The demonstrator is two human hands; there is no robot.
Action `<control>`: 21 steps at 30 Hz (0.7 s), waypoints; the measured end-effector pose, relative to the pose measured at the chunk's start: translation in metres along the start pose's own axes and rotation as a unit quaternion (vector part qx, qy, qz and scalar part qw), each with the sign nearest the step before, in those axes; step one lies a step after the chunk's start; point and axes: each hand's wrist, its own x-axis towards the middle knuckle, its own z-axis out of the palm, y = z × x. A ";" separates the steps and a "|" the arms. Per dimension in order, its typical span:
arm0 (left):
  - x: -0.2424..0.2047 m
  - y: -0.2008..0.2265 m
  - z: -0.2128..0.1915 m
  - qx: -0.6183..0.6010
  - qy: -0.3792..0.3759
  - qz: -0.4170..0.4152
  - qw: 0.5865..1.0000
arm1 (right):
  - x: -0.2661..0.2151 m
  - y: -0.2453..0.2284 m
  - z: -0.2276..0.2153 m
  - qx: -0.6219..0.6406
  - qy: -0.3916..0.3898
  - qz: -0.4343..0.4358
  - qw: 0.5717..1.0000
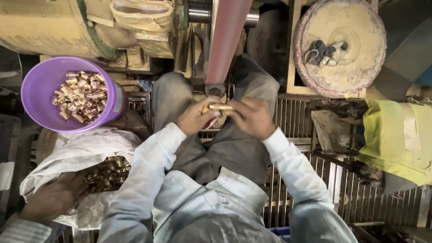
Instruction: The person sits on a metal grate floor and repeatedly polishes small brass-colored cylindrical parts against a vertical belt sander. They pick parts from a white sack, press them against the moving belt, and place finished pieces into a purple bucket.
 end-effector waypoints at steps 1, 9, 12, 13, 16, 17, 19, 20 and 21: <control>-0.008 0.008 0.002 0.027 -0.001 0.008 1.000 | -0.004 -0.008 -0.004 -0.032 0.018 -0.034 0.999; -0.024 0.047 0.009 0.252 0.076 0.307 0.915 | -0.012 -0.031 -0.016 -0.105 0.082 -0.136 0.982; -0.017 0.031 0.001 0.253 0.061 0.306 0.916 | -0.011 -0.018 -0.008 -0.106 0.070 -0.114 0.985; -0.012 0.022 -0.001 0.185 0.042 0.184 0.964 | -0.008 -0.011 -0.004 -0.104 0.069 -0.107 0.986; 0.011 -0.004 -0.008 0.033 0.000 -0.060 0.998 | 0.001 0.010 0.007 -0.107 0.040 -0.084 0.990; 0.021 -0.012 -0.011 0.028 0.004 -0.051 0.998 | 0.004 0.016 0.010 -0.108 0.027 -0.076 0.991; 0.033 -0.024 -0.016 -0.038 0.006 -0.062 0.997 | 0.014 0.028 0.017 -0.105 0.031 -0.087 0.990; 0.037 -0.028 -0.017 -0.098 0.000 -0.083 0.992 | 0.018 0.032 0.020 -0.103 0.033 -0.091 0.990; 0.041 -0.030 -0.018 -0.158 -0.006 -0.104 0.982 | 0.021 0.036 0.021 -0.098 0.033 -0.095 0.990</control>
